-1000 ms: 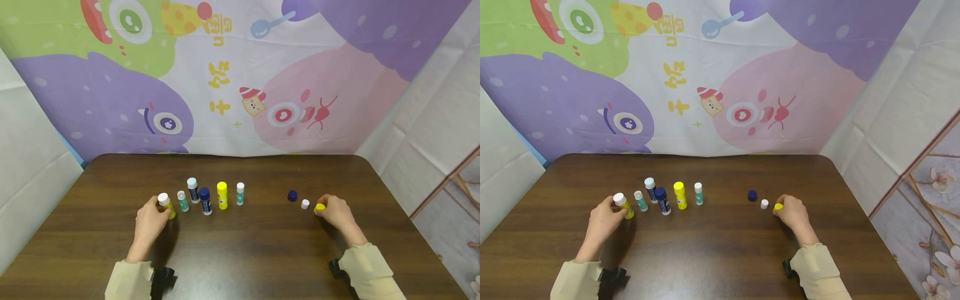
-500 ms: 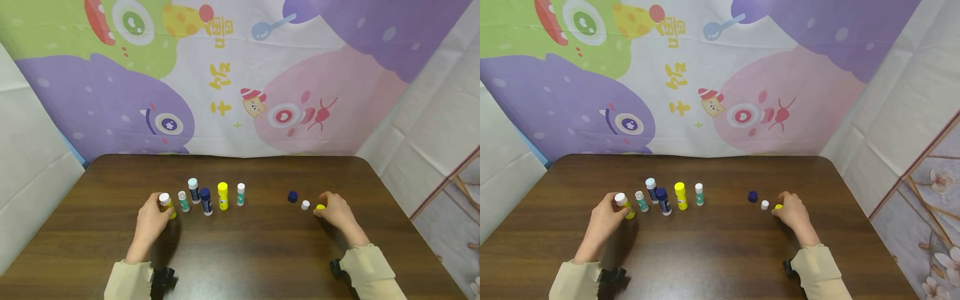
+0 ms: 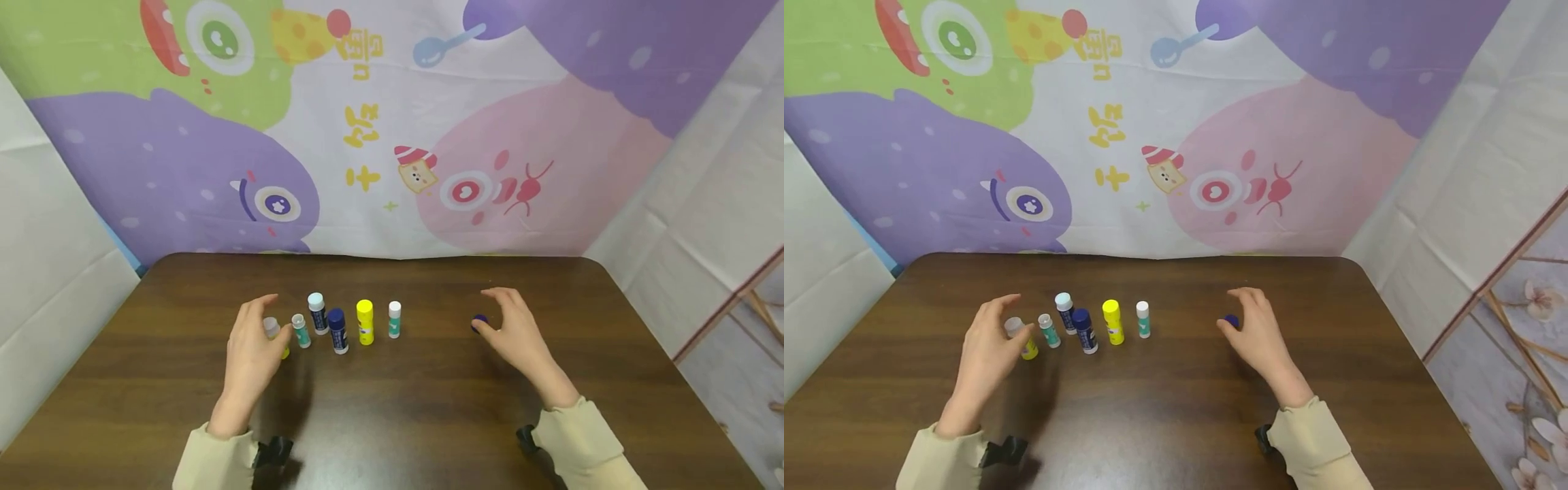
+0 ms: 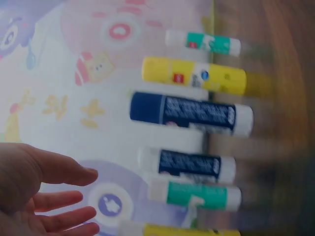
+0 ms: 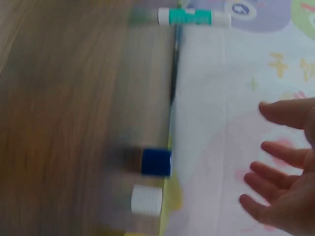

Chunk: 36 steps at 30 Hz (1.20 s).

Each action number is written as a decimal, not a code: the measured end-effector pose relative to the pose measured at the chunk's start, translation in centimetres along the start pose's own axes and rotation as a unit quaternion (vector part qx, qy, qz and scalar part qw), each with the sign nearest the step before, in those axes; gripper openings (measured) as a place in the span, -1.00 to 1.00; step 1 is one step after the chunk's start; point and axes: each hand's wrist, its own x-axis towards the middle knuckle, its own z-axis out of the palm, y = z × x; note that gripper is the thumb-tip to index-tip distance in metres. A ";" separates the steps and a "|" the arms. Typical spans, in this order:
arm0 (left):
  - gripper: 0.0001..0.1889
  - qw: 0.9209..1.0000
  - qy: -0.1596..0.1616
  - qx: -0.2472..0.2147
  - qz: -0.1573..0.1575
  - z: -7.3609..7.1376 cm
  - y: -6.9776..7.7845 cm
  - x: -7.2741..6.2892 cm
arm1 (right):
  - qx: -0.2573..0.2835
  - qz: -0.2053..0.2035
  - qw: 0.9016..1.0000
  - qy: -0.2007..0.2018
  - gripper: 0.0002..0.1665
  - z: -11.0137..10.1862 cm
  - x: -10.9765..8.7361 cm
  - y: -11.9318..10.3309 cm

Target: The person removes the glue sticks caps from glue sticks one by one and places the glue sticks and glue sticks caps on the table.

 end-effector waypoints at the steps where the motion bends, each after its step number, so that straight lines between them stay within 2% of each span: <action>1: -0.50 1.000 0.007 -0.005 0.008 0.0 0.4 -0.1 | 0.008 -0.017 1.000 0.007 -0.37 0.3 0.2 -0.4; 6: -0.54 0.997 0.034 -0.024 0.065 0.8 2.2 -0.5 | 0.039 -0.075 0.996 0.032 -0.46 2.3 1.0 -2.1; 12: -0.61 0.992 0.014 -0.046 0.120 2.9 4.0 -1.8 | 0.060 -0.084 0.994 0.019 -0.53 4.7 1.6 -4.0; 15: -0.65 0.990 0.002 -0.048 0.131 4.2 4.7 -2.4 | 0.064 -0.087 0.994 0.002 -0.54 5.5 2.1 -4.9; 18: -0.65 0.991 -0.024 -0.043 0.127 5.6 5.1 -2.8 | 0.069 -0.100 0.993 -0.011 -0.54 6.0 2.7 -5.6; 23: -0.65 0.990 -0.099 -0.035 0.098 7.6 5.3 -3.3 | 0.075 -0.129 0.988 -0.031 -0.51 6.7 3.4 -6.3; 26: -0.63 0.988 -0.131 -0.023 0.080 8.5 5.0 -3.6 | 0.070 -0.144 0.986 -0.054 -0.50 7.2 3.5 -6.6; 30: -0.57 0.985 -0.156 -0.016 0.066 9.5 4.5 -4.1 | 0.062 -0.156 0.983 -0.074 -0.50 7.9 3.5 -6.8; 36: -0.48 0.984 -0.171 -0.027 0.052 10.7 4.5 -3.9 | 0.063 -0.148 0.986 -0.044 -0.59 8.3 3.4 -6.8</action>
